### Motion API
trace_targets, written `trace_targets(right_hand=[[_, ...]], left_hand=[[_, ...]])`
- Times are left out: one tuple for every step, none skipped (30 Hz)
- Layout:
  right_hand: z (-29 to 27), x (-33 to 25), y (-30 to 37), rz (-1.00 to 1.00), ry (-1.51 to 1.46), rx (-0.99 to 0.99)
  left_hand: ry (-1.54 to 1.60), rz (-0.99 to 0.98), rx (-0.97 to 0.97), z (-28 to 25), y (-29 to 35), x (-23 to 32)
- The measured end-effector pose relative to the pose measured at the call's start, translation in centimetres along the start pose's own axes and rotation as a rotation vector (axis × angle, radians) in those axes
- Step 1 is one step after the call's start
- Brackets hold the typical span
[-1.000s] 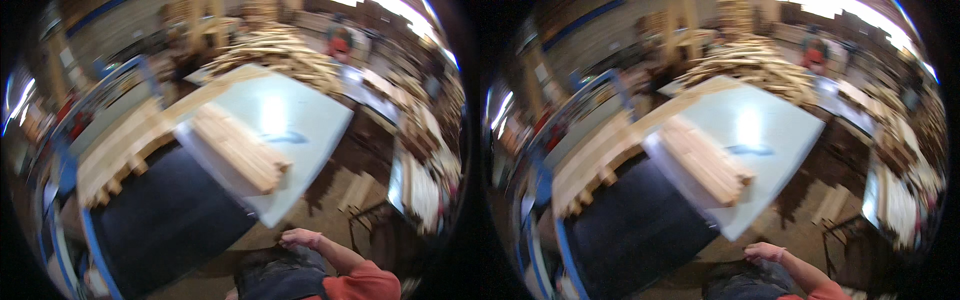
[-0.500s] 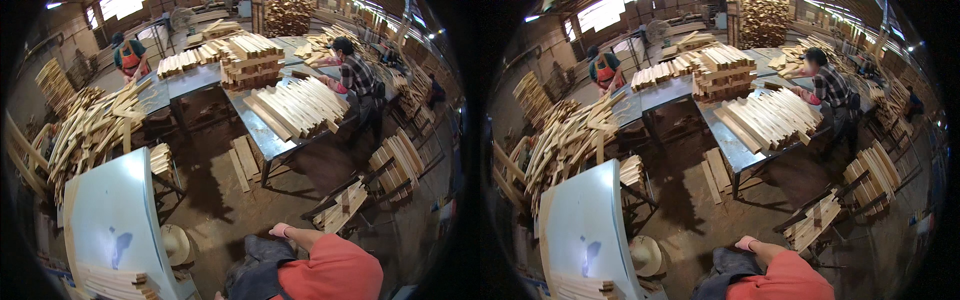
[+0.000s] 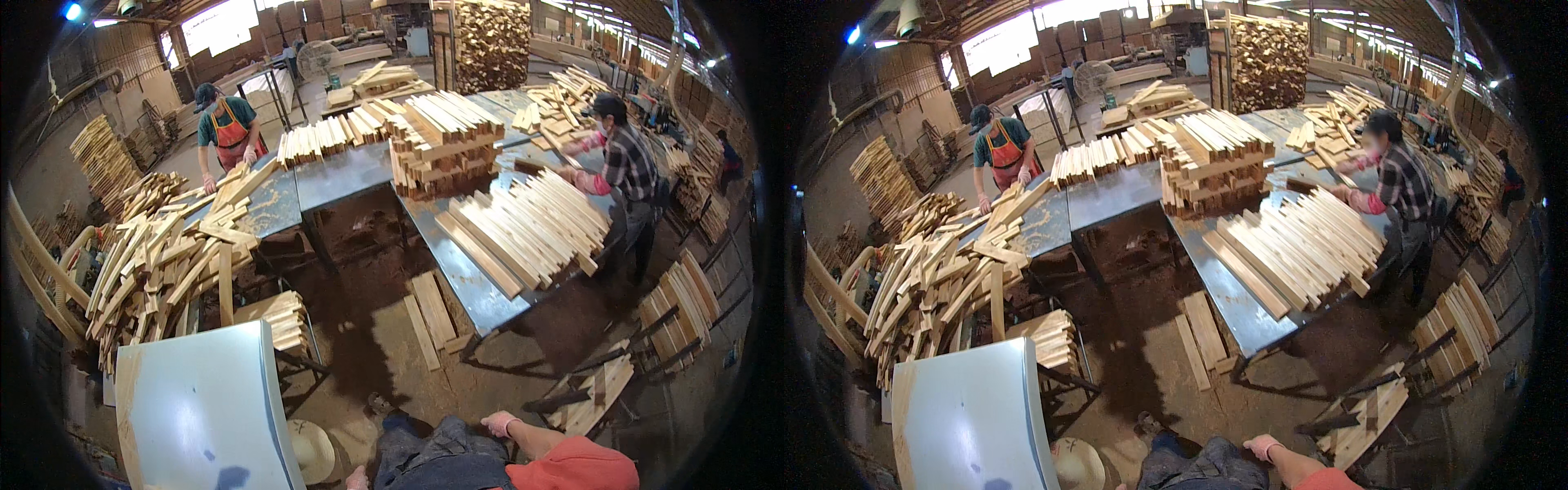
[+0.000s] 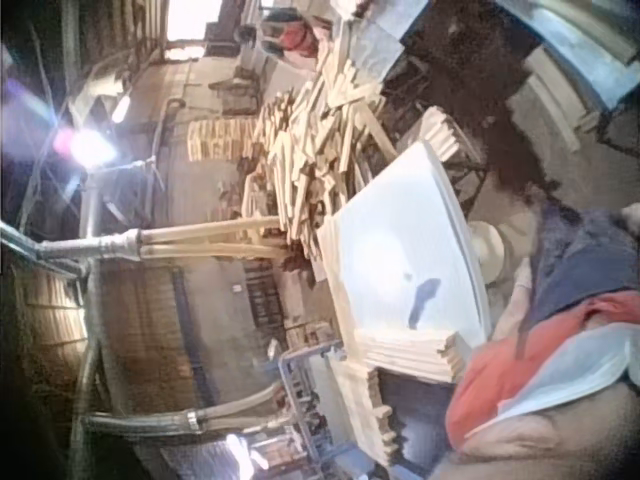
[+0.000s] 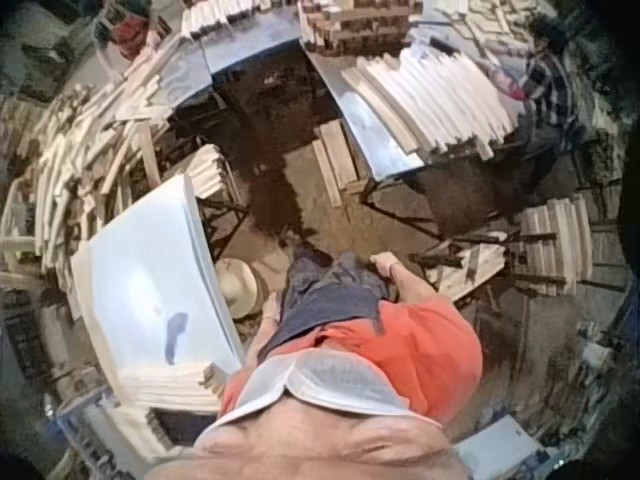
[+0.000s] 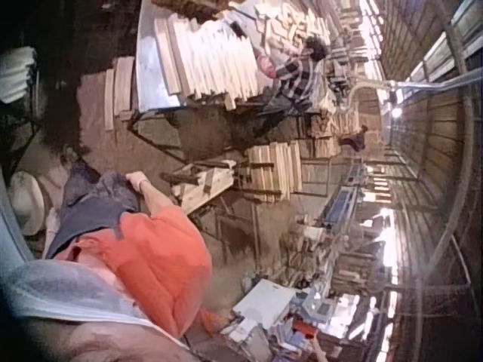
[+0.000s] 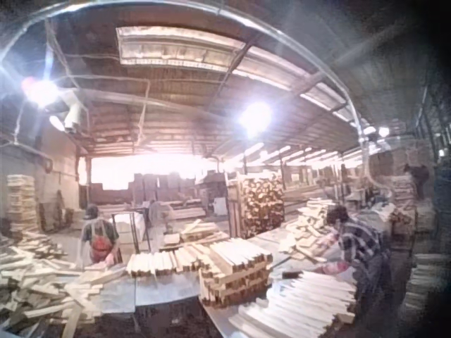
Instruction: The person repeatedly picks up stacks of light-colored wooden planks from a metal table and places them onto a conveyor belt. The worker wears pink gloves and moves the wood in batches, maintaining a continuous flow of material into the machinery.
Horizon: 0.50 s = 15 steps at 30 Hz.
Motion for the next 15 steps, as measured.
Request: trace_targets(right_hand=[[-2.6,-2.1,-0.4,0.101,-0.168,0.028],[-0.8,2.8,-1.7,0.155,-0.277,-0.057],[-3.6,1.0,-3.3,0.251,-0.291,0.033],[-6.5,-0.7,-4.4,0.323,-0.342,0.082],[-8.9,-1.8,-4.9,0.399,-0.403,0.121],[-11.1,-3.0,-5.8,0.457,-0.47,0.156],[-13.6,-4.4,-7.0,0.498,-0.54,0.19],[-15.9,-5.5,-7.9,0.544,-0.616,0.231],[-17.4,-4.9,-7.7,0.63,-0.691,0.276],[-18.2,-4.6,-7.4,0.721,-0.79,0.308],[-19.0,-5.5,-8.0,0.793,-0.892,0.319],[-20.7,-7.6,-10.1,0.802,-0.968,0.312],[-22.1,-8.4,-11.4,0.812,-1.001,0.315],[-23.6,-10.0,-13.1,0.774,-0.98,0.307],[-25.6,-11.8,-15.1,0.56,-0.789,0.318]], left_hand=[[-0.104,0.028,-0.007,-1.2,-1.2,-1.0],[-0.177,0.161,-0.07,0.4,-5.2,2.5],[-0.149,0.143,-0.032,-1.9,-7.8,2.0],[-0.111,0.126,-0.012,-3.5,-10.1,1.7],[-0.067,0.122,-0.014,-4.1,-12.2,2.4],[-0.018,0.115,-0.01,-4.5,-14.3,3.0],[0.168,0.135,0.055,-6.3,-17.6,4.0],[0.246,-0.189,0.138,-7.1,-21.0,4.7],[0.359,-0.5,0.228,-8.4,-21.8,9.3],[0.282,-0.429,0.107,-12.4,-21.8,17.2],[0.213,-0.366,0.016,-17.7,-21.3,24.5],[0.238,-0.336,0.005,-19.0,-24.4,25.7],[0.266,-0.319,-0.016,-20.6,-25.8,29.9],[0.179,-0.271,0.031,-21.2,-28.1,32.3],[0.255,-0.054,-0.007,-19.7,-32.7,32.3]])
Point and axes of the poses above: each hand's wrist, its own y-axis away from the middle knuckle, its own z-axis out of the palm, x = y × z, the point moved 6 cm from there along -y, towards the middle knuckle, and after that the axes turned 15 degrees about x, right-handed, at the moved point
